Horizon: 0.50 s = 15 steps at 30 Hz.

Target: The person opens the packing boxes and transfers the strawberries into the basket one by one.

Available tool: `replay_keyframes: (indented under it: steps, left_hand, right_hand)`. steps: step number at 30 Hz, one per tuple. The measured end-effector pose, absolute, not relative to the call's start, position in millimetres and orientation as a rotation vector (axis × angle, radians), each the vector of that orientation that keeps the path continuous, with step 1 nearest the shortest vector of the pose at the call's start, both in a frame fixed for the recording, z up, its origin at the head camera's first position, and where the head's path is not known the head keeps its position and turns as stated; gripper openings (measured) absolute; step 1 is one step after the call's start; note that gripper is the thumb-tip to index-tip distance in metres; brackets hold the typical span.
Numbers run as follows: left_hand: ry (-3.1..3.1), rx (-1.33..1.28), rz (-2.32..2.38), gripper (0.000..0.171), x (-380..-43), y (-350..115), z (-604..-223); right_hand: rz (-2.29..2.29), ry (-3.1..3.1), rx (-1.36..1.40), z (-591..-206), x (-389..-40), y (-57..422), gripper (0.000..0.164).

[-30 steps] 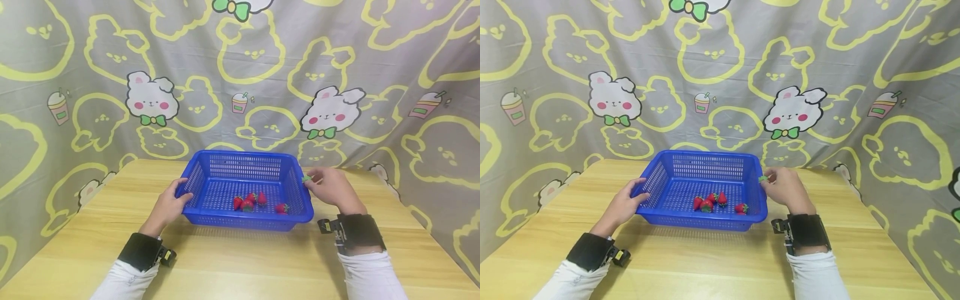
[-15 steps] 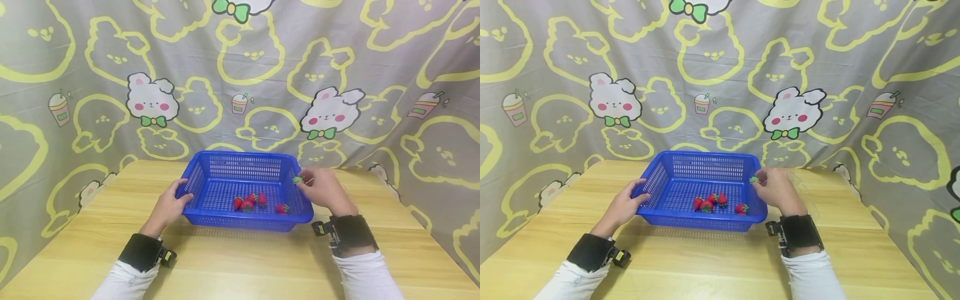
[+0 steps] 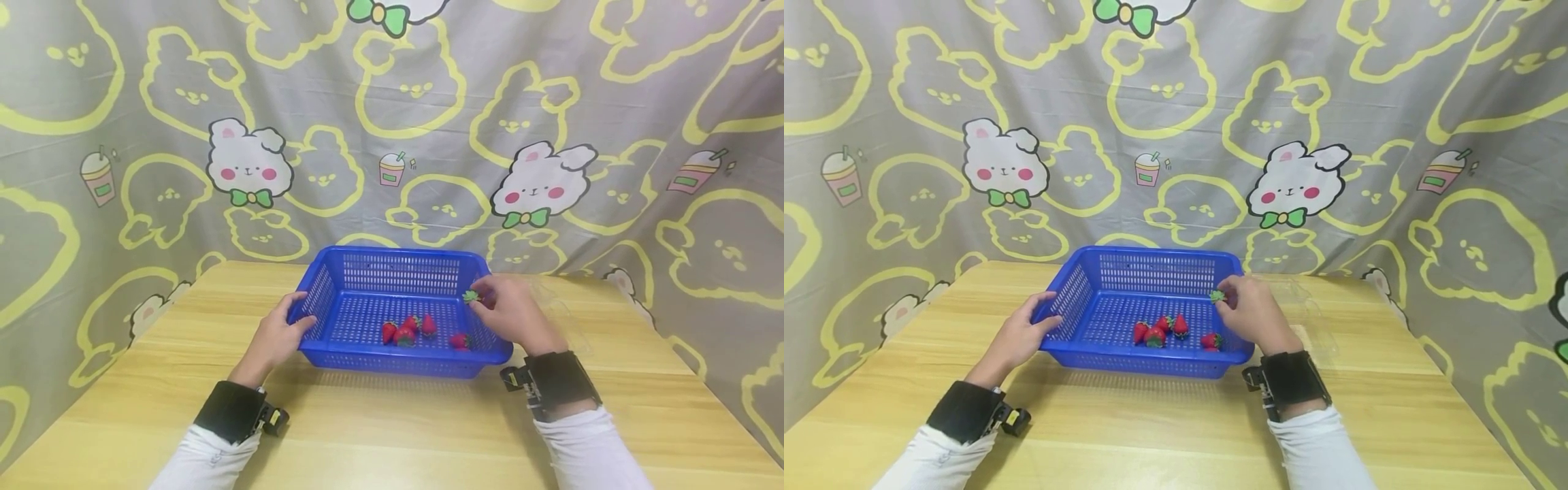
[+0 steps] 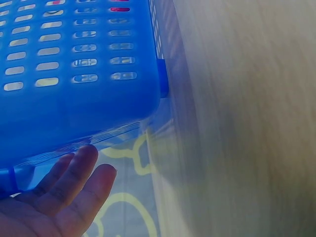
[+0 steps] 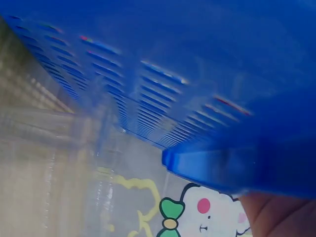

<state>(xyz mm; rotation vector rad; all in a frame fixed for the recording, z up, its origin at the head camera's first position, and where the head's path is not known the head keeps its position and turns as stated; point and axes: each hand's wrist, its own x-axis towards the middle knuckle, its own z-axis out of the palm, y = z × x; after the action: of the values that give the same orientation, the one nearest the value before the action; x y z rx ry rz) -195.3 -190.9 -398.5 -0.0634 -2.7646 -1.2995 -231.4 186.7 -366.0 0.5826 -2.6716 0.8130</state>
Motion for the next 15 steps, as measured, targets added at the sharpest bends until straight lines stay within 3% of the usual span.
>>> replay_keyframes:
  steps: [15]
  left_hand:
    - [-2.780,-0.053,-1.261,0.053,-195,-189,-397]
  right_hand:
    - [0.838,-2.549,0.624,-386,-239,175,0.020]
